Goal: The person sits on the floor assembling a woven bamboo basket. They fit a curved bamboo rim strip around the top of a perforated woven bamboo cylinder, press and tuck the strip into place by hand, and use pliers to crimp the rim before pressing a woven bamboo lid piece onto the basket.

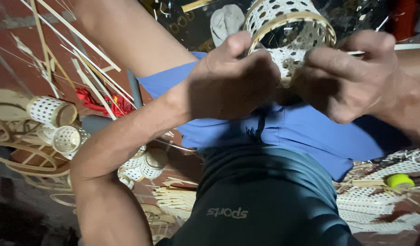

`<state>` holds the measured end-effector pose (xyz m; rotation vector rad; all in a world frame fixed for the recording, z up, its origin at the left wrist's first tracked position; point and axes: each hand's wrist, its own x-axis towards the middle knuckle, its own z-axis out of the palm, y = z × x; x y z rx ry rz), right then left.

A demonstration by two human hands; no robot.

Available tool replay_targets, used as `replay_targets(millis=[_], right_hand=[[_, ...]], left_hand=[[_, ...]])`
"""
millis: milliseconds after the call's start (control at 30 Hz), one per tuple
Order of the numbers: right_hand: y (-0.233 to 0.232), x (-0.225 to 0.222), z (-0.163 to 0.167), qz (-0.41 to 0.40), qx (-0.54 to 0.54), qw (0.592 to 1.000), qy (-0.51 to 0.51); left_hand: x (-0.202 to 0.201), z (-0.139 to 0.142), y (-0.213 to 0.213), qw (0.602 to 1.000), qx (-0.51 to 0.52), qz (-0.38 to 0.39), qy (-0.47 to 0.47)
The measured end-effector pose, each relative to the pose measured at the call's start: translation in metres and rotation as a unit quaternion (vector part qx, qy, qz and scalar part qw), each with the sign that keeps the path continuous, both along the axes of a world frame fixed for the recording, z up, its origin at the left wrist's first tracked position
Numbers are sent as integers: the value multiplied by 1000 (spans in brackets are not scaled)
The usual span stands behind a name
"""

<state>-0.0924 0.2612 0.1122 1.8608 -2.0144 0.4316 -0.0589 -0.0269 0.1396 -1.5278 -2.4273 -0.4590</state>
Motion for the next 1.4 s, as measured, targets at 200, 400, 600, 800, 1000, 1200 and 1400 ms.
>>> replay_targets(millis=[200,400,600,800,1000,1200,1400], right_hand=[[-11,0,10,-32,89,992,-87],[-15,8,-1,-70,166,940,-289],[-17,4,-1,-82,143,926,-341],[-20,2,-3,-70,149,952,-259],[-12,13,-2,-58,149,978,-135],[-19,15,-3,-46,56,994,-88],[-23,8,2,-66,37,990,-122]], left_hand=[[3,-18,-2,998,11,13,-60],[9,-35,-9,997,20,11,-76],[10,-44,-1,978,59,13,-199],[9,-45,-4,969,78,16,-233],[22,-43,-3,990,84,53,-96],[41,-40,5,984,85,99,-121],[45,-44,18,975,115,155,-107]])
